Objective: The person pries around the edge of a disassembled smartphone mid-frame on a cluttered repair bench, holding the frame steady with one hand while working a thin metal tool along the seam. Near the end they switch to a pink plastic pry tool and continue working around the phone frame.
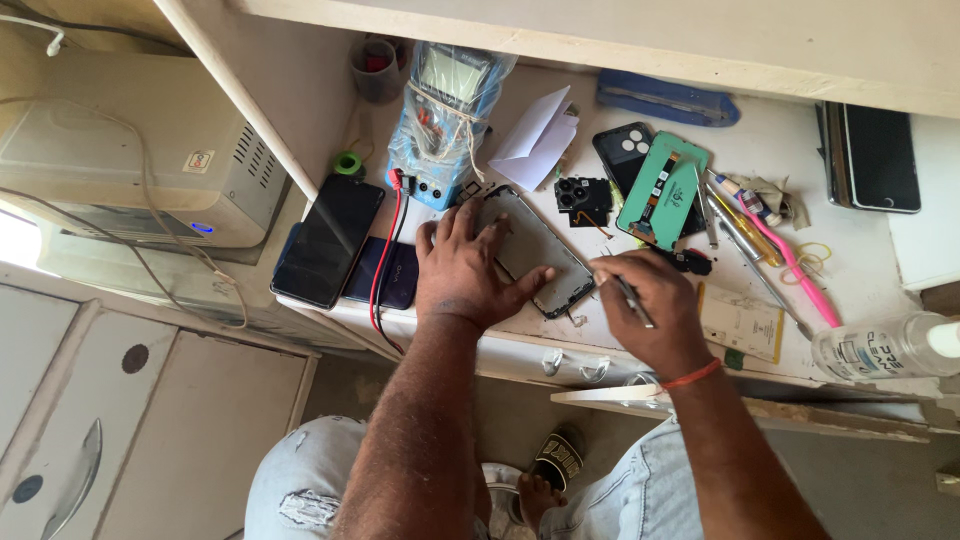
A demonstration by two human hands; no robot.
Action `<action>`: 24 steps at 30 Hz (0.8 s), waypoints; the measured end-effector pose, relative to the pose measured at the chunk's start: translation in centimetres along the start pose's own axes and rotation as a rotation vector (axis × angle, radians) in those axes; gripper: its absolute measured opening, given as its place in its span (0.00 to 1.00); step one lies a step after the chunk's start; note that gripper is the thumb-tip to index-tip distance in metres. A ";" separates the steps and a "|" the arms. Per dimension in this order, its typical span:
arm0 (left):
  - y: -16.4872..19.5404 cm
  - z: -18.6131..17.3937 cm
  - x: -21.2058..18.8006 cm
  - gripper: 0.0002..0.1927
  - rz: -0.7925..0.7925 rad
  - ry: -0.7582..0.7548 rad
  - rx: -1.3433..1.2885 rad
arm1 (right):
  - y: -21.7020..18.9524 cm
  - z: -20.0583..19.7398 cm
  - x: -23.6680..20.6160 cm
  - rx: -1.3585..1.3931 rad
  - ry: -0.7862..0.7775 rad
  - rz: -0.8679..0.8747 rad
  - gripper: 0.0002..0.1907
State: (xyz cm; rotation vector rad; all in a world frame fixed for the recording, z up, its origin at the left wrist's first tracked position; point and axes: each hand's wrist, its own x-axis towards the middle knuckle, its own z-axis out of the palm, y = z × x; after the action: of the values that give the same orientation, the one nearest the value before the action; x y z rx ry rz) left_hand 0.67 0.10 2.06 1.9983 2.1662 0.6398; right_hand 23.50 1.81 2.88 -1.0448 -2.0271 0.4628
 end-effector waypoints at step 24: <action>0.1 -0.1 0.0 0.47 0.015 0.039 -0.006 | -0.8 2.1 -0.1 -0.404 0.057 -0.044 0.03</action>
State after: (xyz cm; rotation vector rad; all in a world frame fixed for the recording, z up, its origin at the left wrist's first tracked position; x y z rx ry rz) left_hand 0.69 0.08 2.15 2.0173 2.1705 0.6914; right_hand 21.47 1.27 2.05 -1.2299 -2.1358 -0.0050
